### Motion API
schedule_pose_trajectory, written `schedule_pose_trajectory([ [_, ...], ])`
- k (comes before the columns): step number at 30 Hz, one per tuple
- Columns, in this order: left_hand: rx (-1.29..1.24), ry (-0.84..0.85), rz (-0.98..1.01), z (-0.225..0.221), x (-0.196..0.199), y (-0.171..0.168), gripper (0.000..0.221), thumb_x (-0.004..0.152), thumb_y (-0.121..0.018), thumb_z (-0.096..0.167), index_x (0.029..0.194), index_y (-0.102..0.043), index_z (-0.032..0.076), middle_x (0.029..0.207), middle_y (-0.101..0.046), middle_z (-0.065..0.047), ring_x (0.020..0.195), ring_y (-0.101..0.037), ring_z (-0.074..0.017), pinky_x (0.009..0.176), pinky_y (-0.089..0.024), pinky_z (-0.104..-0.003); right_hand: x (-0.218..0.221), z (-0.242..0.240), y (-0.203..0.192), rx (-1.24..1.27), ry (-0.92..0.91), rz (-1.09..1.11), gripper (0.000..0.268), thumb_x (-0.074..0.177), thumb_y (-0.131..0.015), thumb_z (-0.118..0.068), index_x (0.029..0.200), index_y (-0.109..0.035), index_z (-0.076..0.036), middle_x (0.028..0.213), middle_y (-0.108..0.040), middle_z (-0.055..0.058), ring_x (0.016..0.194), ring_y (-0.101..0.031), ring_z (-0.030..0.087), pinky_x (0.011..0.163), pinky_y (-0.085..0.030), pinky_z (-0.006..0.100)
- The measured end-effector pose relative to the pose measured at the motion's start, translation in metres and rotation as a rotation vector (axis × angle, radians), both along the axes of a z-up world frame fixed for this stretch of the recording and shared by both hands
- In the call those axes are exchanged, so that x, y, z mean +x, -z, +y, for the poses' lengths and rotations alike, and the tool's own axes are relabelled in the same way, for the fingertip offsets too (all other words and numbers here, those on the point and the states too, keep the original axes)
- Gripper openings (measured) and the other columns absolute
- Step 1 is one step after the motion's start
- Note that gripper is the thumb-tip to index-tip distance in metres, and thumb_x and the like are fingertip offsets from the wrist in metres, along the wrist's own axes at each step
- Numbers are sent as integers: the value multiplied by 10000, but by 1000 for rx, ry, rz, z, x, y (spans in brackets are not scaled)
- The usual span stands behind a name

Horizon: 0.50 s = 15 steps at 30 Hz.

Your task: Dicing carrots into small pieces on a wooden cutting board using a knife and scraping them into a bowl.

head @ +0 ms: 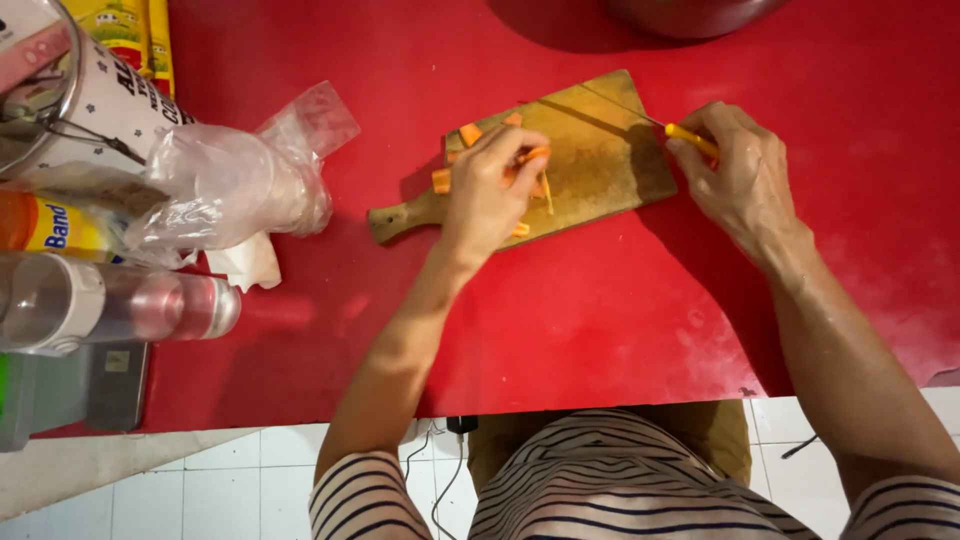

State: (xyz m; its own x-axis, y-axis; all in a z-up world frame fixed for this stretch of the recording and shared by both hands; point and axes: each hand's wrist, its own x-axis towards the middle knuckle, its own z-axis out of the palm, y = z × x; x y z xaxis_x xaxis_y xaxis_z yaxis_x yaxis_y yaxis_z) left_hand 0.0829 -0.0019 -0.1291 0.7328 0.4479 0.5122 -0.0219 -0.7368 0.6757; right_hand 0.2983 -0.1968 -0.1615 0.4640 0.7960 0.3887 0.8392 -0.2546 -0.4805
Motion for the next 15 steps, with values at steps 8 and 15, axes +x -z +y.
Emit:
schedule_pose_trajectory([
  [8, 571, 56, 81, -42, 52, 52, 22, 941, -648, -9, 963, -647, -8, 952, -557, -115, 903, -538, -310, 801, -519, -429, -24, -9, -30, -389, 120, 70, 231, 1173, -503, -246, 1088, -407, -54, 645, -605, 270, 663, -572, 614, 601, -423, 640],
  [15, 271, -12, 166, -39, 37, 44, 297, 782, -629, 17, 1074, -681, 12, 1081, -656, -133, 1022, -591, -311, 975, -491, -423, -61, -24, -56, -573, 115, 134, 290, 1091, -356, -197, 1375, -363, -142, 829, -691, 283, 671, -631, 616, 612, -467, 693],
])
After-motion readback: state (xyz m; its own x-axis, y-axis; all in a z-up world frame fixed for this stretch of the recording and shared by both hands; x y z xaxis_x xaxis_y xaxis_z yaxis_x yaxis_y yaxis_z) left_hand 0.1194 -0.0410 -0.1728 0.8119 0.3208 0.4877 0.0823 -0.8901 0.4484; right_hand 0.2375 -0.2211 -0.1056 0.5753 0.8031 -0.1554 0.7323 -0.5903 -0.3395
